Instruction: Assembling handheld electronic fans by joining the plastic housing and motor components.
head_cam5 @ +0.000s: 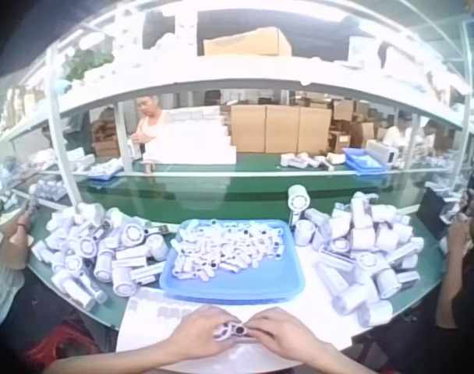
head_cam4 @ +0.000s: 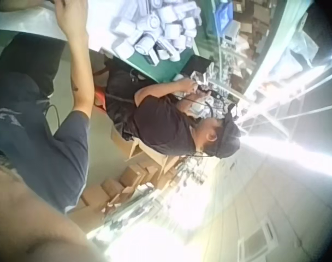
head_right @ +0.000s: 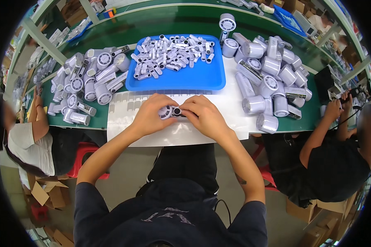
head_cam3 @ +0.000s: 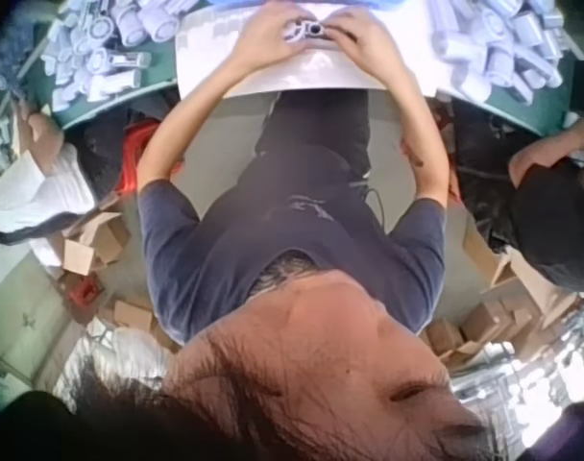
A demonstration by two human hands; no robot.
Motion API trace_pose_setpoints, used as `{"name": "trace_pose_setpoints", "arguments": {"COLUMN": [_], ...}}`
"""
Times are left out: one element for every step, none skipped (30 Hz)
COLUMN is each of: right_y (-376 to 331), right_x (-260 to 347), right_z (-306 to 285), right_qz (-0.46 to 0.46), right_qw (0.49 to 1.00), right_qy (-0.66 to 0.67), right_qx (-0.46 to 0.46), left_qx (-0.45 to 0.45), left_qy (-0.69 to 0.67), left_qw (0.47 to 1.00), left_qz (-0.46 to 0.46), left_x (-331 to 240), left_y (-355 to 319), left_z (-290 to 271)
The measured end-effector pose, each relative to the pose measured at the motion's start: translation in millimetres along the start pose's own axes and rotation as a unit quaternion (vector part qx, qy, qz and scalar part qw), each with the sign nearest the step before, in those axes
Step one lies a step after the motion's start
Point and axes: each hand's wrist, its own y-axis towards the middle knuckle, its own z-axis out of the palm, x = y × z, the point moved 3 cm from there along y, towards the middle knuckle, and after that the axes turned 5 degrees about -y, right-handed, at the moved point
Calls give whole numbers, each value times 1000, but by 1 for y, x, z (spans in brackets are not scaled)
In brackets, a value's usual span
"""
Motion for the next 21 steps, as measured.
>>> {"name": "trace_pose_setpoints", "arguments": {"right_y": [-2, -2, -2, -3, -3, -4, -3, -3, -3, -3, -4, -3, -3, -2, -2, -1, 0, 2, 4, 4, 4], "right_x": [4, 6, 5, 5, 5, 4, 4, 5, 3, 3, 4, 4, 5, 6, 6, 6, 6, 6, 8, 8, 8], "right_z": [-2, -4, -5, -5, -6, -5, -5, -3, -2, -1, 0, 0, 0, 1, 2, 2, 1, 0, 0, 1, 1], "right_qz": [9, 19, 19, 16, 15, 17, -4, -26, -24, -40, -58, -56, -64, -72, -63, -60, -59, -58, -57, -53, -53], "right_qw": [1000, 1000, 1000, 1000, 999, 999, 999, 997, 997, 995, 991, 992, 990, 987, 989, 990, 989, 989, 988, 989, 988], "right_qy": [-2, -7, -5, -13, -22, -23, -50, -75, -74, -96, -119, -116, -128, -142, -132, -129, -130, -132, -139, -137, -147], "right_qx": [6, 11, 11, 15, 18, 18, 7, -4, -2, -6, -8, -4, -8, -13, -24, -20, -20, -21, -21, -16, -17], "left_qx": [-3, -2, -11, -19, -17, -25, -34, -32, -31, -30, -29, -28, -27, -26, -26, -26, -27, -25, -28, -30, -22], "left_qy": [-20, -19, -26, -34, -35, -38, -42, -43, -46, -49, -51, -49, -48, -51, -53, -55, -52, -55, -51, -50, -48], "left_qw": [1000, 1000, 999, 998, 998, 998, 997, 997, 997, 997, 997, 997, 996, 996, 996, 995, 995, 996, 996, 995, 996], "left_qz": [17, 16, 28, 40, 41, 49, 57, 54, 57, 59, 54, 61, 67, 63, 69, 74, 75, 69, 73, 78, 78], "left_x": [2, 2, 2, 2, 3, 3, 3, 5, 5, 6, 7, 7, 8, 9, 10, 11, 11, 13, 14, 14, 14], "left_y": [-1, 0, 1, 1, 2, 3, 3, 4, 4, 5, 5, 5, 5, 7, 8, 10, 9, 9, 9, 9, 10], "left_z": [1, 3, 3, 3, 5, 5, 5, 6, 5, 5, 5, 5, 4, 4, 4, 4, 4, 4, 3, 4, 3]}}
